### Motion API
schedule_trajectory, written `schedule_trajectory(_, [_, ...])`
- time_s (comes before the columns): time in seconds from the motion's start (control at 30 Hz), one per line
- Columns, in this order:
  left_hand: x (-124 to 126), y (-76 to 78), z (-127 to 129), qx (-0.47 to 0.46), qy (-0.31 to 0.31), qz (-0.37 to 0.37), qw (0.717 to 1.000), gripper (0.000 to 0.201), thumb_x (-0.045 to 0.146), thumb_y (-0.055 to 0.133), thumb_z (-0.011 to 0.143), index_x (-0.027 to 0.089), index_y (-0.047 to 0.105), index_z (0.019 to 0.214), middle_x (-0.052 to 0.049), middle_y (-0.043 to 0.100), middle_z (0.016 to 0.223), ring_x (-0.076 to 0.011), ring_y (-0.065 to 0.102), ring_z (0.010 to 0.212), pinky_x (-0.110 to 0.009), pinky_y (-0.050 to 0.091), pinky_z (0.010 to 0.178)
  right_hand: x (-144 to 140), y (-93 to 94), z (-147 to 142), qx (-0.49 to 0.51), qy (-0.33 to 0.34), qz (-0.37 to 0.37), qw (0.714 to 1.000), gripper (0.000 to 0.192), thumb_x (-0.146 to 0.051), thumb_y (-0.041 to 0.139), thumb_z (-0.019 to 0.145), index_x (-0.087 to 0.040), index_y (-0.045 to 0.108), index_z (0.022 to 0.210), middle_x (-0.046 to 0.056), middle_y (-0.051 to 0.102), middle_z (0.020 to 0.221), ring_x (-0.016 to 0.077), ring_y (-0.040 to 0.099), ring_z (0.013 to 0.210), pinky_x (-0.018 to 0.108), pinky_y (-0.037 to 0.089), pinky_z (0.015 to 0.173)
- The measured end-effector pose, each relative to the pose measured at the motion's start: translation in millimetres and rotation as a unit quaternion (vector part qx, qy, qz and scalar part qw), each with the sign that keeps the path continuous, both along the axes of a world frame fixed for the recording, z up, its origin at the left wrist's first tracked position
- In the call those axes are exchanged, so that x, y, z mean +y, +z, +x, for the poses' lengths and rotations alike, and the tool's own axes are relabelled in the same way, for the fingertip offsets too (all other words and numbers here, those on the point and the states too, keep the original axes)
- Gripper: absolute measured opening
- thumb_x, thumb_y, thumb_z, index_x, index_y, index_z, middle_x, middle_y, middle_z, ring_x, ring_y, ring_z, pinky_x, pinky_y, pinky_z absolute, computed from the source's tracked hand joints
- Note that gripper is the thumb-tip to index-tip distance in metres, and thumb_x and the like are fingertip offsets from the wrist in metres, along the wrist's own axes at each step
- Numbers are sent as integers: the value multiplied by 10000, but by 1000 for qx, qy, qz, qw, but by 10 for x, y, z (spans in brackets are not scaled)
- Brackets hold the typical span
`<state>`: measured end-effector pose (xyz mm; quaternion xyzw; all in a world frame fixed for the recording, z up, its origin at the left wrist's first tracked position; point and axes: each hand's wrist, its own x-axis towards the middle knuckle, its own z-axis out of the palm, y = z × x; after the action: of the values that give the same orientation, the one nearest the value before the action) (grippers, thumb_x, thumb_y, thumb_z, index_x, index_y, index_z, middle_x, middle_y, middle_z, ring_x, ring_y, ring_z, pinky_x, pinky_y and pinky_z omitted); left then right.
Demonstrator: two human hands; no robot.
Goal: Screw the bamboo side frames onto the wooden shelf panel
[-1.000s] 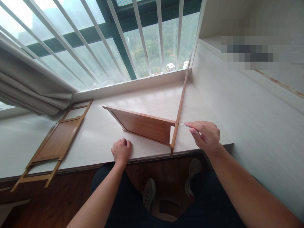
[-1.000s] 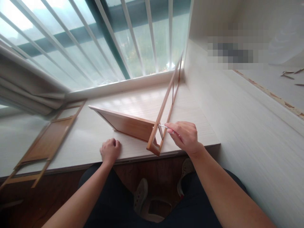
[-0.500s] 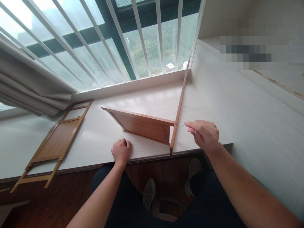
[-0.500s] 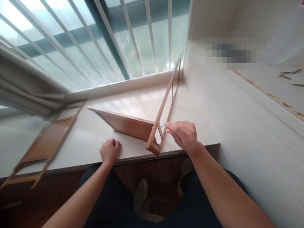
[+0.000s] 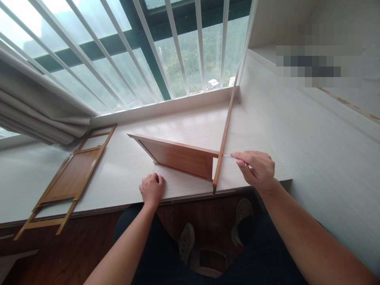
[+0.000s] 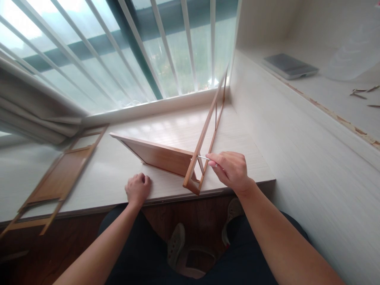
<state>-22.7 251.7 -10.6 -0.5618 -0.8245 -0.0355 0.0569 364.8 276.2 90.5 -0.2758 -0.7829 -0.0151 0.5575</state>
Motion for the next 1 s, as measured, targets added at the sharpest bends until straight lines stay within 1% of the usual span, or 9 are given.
schedule_trajectory(0.37, [-8, 19, 13, 0, 6, -8, 1000, 274, 359, 398, 988, 236, 600, 850, -105, 690, 1017, -304, 571, 997, -407, 357, 755, -14, -12, -4, 10, -15, -14, 1000, 159, -176, 599, 976, -200, 728, 1067, 15, 706, 688, 138, 621, 556, 262, 473, 565])
schedule_trajectory(0.67, [-7, -11, -2, 1, 0, 2, 1000, 270, 362, 397, 986, 238, 582, 833, -99, 679, 997, -305, 571, 991, -404, 360, 760, -25, 5, -26, 18, -28, -13, 999, 179, -203, 585, 991, -213, 761, 1022, 17, 743, 707, 135, 633, 539, 266, 481, 550])
schedule_trajectory(1.0, [-6, 2, 3, 1, 2, -3, 1000, 271, 360, 397, 988, 242, 597, 848, -99, 677, 1005, -306, 568, 999, -413, 371, 773, -39, -6, -34, 33, -36, -32, 998, 186, -210, 590, 983, -234, 773, 997, 23, 777, 755, 169, 709, 606, 284, 529, 573])
